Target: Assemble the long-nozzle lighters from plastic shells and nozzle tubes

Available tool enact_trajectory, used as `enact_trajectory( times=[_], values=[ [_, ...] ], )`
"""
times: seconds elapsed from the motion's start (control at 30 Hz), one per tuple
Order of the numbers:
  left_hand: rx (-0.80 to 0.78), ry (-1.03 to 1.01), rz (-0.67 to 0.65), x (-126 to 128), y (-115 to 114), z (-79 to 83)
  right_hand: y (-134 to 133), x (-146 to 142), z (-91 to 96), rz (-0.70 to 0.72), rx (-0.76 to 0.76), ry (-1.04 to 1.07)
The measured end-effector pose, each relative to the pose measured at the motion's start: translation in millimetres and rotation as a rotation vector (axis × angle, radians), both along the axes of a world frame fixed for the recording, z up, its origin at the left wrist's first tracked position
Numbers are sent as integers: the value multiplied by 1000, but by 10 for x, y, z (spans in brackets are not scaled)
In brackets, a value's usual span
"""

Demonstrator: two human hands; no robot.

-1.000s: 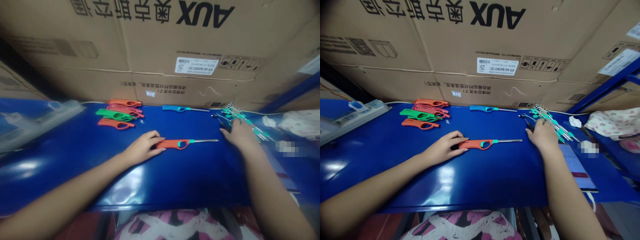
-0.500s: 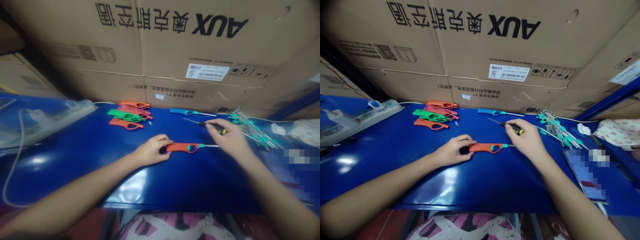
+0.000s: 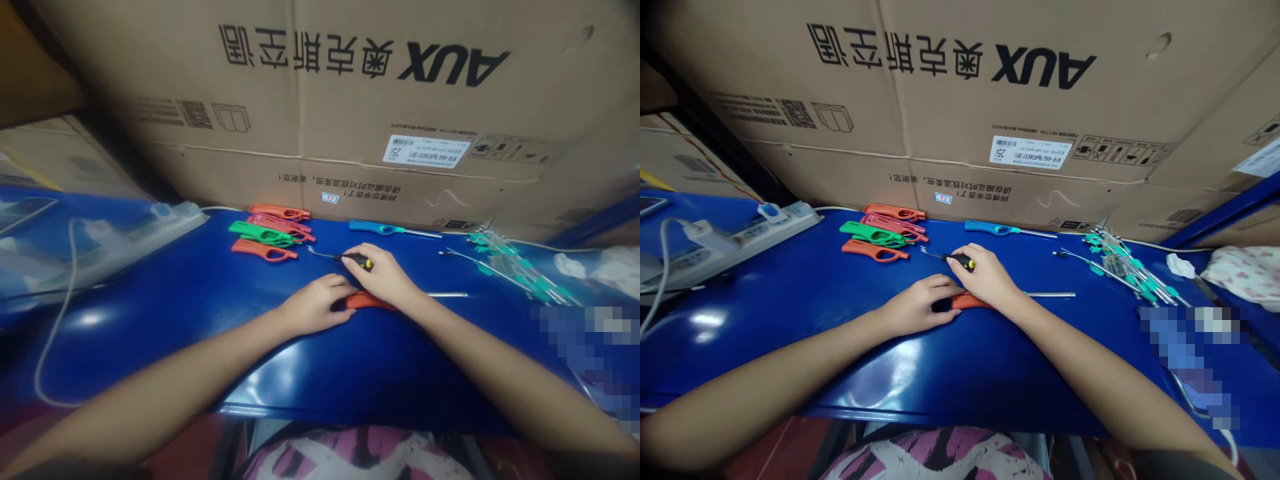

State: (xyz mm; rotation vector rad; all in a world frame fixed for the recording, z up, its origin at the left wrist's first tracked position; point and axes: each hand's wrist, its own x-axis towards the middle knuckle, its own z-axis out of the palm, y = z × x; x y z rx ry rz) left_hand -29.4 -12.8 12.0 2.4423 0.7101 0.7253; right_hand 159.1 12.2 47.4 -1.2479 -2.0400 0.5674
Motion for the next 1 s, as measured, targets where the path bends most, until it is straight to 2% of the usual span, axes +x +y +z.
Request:
enact_trajectory(
  times=[0.13,0.27,0.37,0.5,0.63,0.8,1.0],
  values=[
    [-2,13,0,-2,2,0,-15,18,10,-10,-7,36],
    [-14,25,9,-7,-4,5,-41,94,45,-78,-36,108],
    [-9,21,9,-7,-5,-6,-41,156,68,-135,-84,154],
    [4,-7,39,-4,7,-5,-35,176,65,-143,-153,181],
    [71,-30,222,-50,67,73,-39,139,40,-157,-175,244],
    [150,-39,542,-205,244,191,-47,224,31,-300,-216,343],
    [159,58,647,-276,435,126,-206,518,-31,-385,-335,485]
  ],
)
